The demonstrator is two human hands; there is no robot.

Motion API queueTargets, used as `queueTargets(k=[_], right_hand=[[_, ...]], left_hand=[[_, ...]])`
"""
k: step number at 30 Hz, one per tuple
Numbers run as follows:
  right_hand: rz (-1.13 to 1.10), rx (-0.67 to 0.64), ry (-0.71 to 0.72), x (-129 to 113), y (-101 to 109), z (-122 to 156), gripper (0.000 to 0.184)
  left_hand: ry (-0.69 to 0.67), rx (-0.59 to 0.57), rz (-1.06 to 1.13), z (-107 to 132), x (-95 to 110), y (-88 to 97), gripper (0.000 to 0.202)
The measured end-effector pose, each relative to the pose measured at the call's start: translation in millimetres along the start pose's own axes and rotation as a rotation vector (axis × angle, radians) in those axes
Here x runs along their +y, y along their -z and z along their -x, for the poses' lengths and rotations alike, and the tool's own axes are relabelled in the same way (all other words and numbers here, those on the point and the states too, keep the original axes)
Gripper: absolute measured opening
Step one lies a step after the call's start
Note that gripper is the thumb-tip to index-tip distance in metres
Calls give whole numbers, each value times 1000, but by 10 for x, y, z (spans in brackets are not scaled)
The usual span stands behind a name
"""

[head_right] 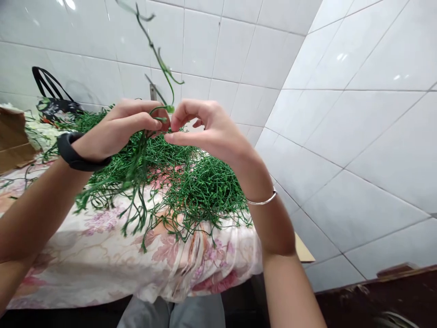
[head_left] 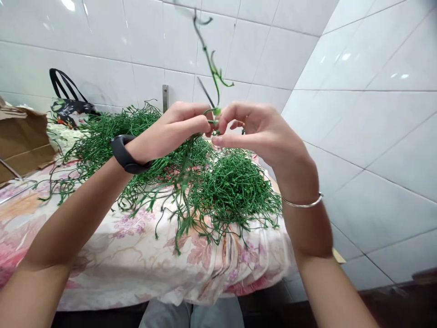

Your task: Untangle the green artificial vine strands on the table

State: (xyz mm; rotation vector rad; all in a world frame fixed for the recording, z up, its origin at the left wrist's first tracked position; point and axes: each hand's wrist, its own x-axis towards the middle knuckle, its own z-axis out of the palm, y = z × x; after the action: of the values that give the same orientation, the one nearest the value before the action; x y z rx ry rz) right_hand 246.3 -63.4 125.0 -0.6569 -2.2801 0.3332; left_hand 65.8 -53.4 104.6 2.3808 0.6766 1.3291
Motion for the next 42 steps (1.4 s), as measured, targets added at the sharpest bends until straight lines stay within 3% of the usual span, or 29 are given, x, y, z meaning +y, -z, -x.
queueTargets(k=[7,15,25,29,36,42], right_hand=[[-11,-15,137,48,60,25,18],[12,-49,69,105,98,4,13],[468,-21,213,215,45,-60,18],[533,-25,236,269,32,-49,14],[579,-26,288,385,-57,-73,12],[491,-29,303,351,-54,-107,14]], left_hand=[[-75,-62,-88,25,39,39,25],[-97,-59,-267,-29,-131,62,21],[-107,-25,-339,-12,-89,37,12],[-123,-17,-404,-14,-95,2,13],[-74,-114,-430,-20,-150,10,9],[-136,5,-413,-34,-196,22,13]])
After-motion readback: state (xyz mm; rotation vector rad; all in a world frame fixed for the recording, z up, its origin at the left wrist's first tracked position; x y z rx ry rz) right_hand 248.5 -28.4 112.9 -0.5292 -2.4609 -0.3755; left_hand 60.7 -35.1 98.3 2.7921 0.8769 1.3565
